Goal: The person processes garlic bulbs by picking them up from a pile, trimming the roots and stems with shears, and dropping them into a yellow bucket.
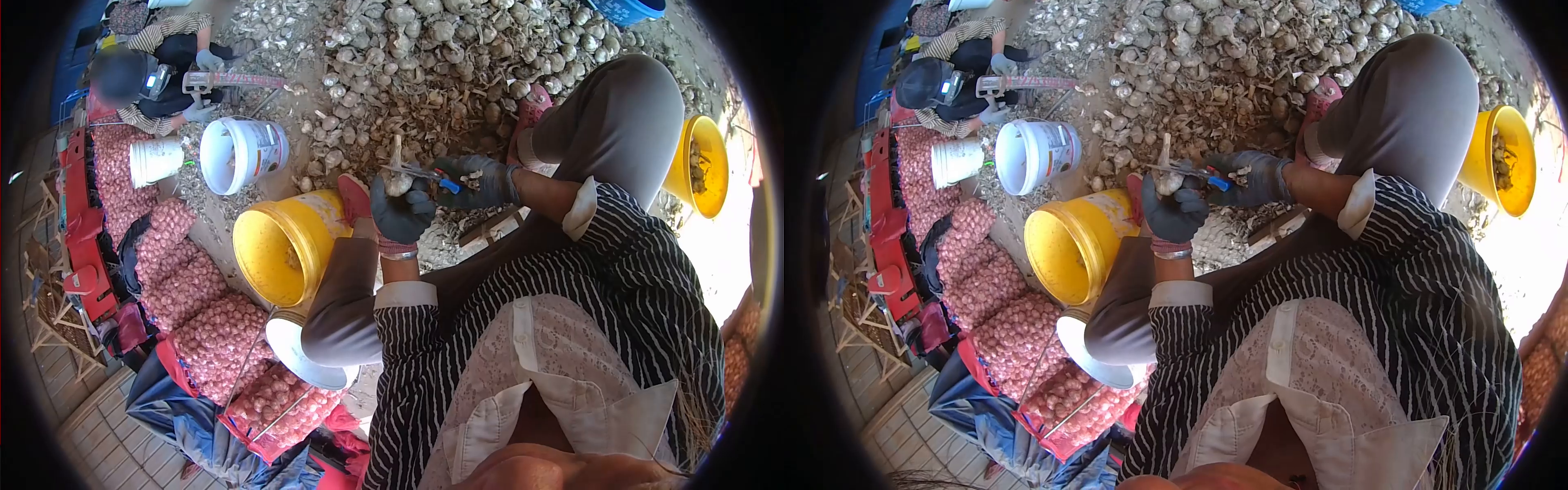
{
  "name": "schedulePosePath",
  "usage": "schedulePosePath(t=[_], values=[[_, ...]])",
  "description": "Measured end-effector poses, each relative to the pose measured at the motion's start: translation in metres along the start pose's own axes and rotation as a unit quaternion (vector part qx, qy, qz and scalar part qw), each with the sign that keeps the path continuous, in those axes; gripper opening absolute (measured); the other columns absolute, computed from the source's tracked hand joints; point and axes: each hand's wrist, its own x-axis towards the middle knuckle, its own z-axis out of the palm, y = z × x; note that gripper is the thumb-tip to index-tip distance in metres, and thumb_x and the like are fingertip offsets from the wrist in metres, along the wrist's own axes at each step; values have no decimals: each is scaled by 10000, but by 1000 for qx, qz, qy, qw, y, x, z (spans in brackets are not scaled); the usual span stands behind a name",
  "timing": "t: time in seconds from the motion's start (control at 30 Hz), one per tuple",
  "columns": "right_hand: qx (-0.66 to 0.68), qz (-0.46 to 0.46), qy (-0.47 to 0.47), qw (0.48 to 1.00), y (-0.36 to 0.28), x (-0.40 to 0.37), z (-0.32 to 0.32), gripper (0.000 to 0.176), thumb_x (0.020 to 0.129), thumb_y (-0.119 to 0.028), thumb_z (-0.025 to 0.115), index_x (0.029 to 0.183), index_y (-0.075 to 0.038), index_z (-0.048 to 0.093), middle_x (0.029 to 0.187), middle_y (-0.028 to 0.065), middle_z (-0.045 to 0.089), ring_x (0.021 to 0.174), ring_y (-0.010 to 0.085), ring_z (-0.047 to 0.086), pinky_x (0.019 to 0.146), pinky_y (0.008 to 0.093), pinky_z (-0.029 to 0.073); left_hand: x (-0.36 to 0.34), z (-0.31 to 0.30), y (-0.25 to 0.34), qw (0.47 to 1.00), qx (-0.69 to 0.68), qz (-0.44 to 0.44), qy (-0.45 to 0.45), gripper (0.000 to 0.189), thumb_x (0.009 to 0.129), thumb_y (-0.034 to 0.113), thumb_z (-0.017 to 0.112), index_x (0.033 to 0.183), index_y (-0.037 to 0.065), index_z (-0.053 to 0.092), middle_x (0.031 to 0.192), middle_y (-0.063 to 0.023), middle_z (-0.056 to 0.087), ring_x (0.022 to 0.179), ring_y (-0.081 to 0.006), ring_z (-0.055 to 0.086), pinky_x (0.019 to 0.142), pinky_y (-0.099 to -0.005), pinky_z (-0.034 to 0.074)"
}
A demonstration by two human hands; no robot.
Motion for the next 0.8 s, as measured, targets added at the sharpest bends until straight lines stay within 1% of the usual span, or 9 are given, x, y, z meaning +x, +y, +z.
schedulePosePath(t=[0.23, 0.43, 0.5, 0.6, 0.63, 0.67, 0.7, 0.77, 0.8], values=[[141, 8, -3, 990, 96, 28, 21, 260, 921, -162, 582, 1144, -29, 573, 1038, 115, 609, 1024, 216, 585, 908, 378, 509, -13, -11, -4, 996, 32, 71, 39, 462, 912, 420, 544, 1205, 62, 556, 1059, -88, 607, 837, -168, 598, 705, -295, 447], [-50, 15, 89, 995, 68, 18, 21, 275, 836, -317, 674, 958, -75, 627, 891, 74, 655, 810, 185, 618, 738, 352, 501, 5, -36, -7, 960, 43, 266, 77, 201, 907, 135, 571, 1093, 61, 588, 1012, -56, 640, 946, -190, 599, 811, -338, 490], [211, 269, 157, 927, 47, 22, 11, 337, 839, -353, 679, 1001, -67, 604, 888, 75, 648, 896, 184, 632, 752, 365, 504, 0, -40, 3, 954, 78, 284, 57, 183, 909, 133, 569, 1074, 58, 590, 1005, -62, 642, 940, -183, 601, 807, -332, 491], [511, 35, 180, 840, 105, 38, -2, 465, 810, -387, 704, 1096, -51, 557, 954, 127, 644, 949, 237, 636, 741, 401, 499, -9, -50, 22, 921, 209, 320, 76, 194, 887, 83, 605, 1079, 53, 590, 1045, -87, 643, 942, -152, 611, 805, -331, 508], [510, 39, 176, 841, 83, 36, -3, 465, 810, -387, 704, 1096, -51, 557, 954, 127, 644, 949, 237, 636, 741, 401, 499, -10, -57, 28, 852, 316, 347, 230, 254, 856, 67, 643, 1103, 48, 584, 1060, -90, 639, 947, -157, 614, 811, -339, 513], [158, 35, 188, 969, 62, 29, -5, 490, 813, -369, 691, 1141, -43, 528, 991, 171, 627, 949, 268, 632, 738, 415, 494, -11, -64, 33, 750, 411, 358, 376, 319, 824, 50, 680, 1127, 44, 578, 1075, -93, 635, 952, -162, 617, 817, -346, 518], [-215, 24, 173, 961, 35, 24, -6, 518, 815, -350, 677, 1186, -35, 499, 1027, 214, 611, 950, 300, 628, 735, 429, 488, -10, -62, 33, 751, 407, 358, 377, 319, 824, 50, 680, 1127, 44, 578, 1075, -93, 635, 952, -162, 617, 817, -346, 518], [-303, 38, 139, 942, -1, 21, -2, 541, 810, -341, 663, 1207, -21, 482, 993, 237, 608, 906, 332, 628, 711, 446, 483, -7, -53, 30, 564, 634, 382, 368, 478, 735, 7, 745, 1172, 13, 550, 1105, -91, 633, 974, -191, 619, 838, -336, 515], [-386, 49, 107, 915, -9, 19, 1, 565, 805, -333, 648, 1229, -7, 465, 959, 261, 604, 863, 364, 628, 687, 464, 478, -4, -55, 29, 565, 633, 379, 369, 478, 735, 7, 745, 1172, 13, 550, 1105, -91, 633, 974, -191, 619, 838, -336, 515]])
